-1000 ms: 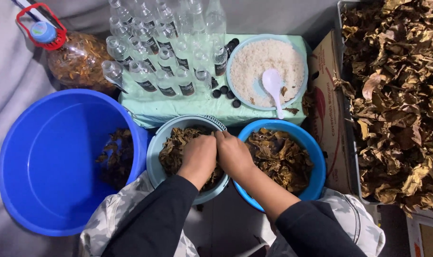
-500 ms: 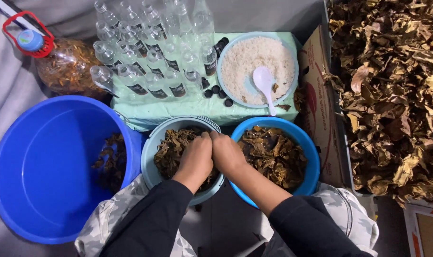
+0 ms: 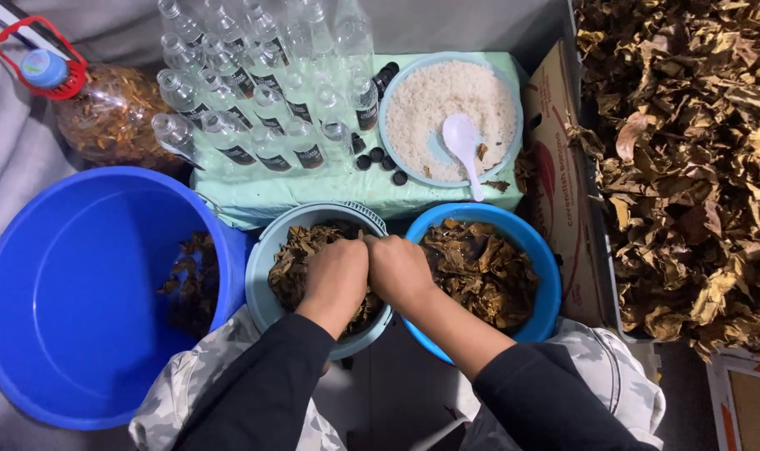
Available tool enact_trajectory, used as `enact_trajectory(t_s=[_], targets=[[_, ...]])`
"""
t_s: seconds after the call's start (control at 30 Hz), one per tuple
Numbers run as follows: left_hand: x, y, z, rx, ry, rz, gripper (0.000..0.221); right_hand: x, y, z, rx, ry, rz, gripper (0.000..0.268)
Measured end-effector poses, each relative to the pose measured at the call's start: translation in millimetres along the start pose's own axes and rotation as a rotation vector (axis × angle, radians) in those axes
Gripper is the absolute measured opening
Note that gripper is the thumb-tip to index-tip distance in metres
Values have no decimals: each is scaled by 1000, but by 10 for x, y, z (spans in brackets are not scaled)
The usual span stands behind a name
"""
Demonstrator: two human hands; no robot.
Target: Shredding dried leaves by hand and sorting them into different buckets.
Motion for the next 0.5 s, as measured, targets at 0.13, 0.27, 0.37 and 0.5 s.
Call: enact_trajectory(t_s=[0.13, 0.27, 0.37, 0.5], targets=[[104, 39, 78, 0, 7, -2, 13, -48, 11, 49, 10, 29, 3, 14], [210, 58, 104, 21, -38, 72, 7, -53, -19, 44, 36, 30, 50, 16], [132, -57, 76, 11, -81, 175, 13, 69, -124, 60, 122, 89, 158, 5], [52, -154, -20, 23, -121, 231, 27, 41, -43, -4, 210, 170, 396, 29]])
Point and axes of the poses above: each hand's wrist, its own z-axis towards the middle knuckle, its own x-axis out of the palm, y = z × x, the point moved 7 cm from there along z, towards the middle knuckle, and after that the axes turned 3 degrees about z, right-handed, at the moved point
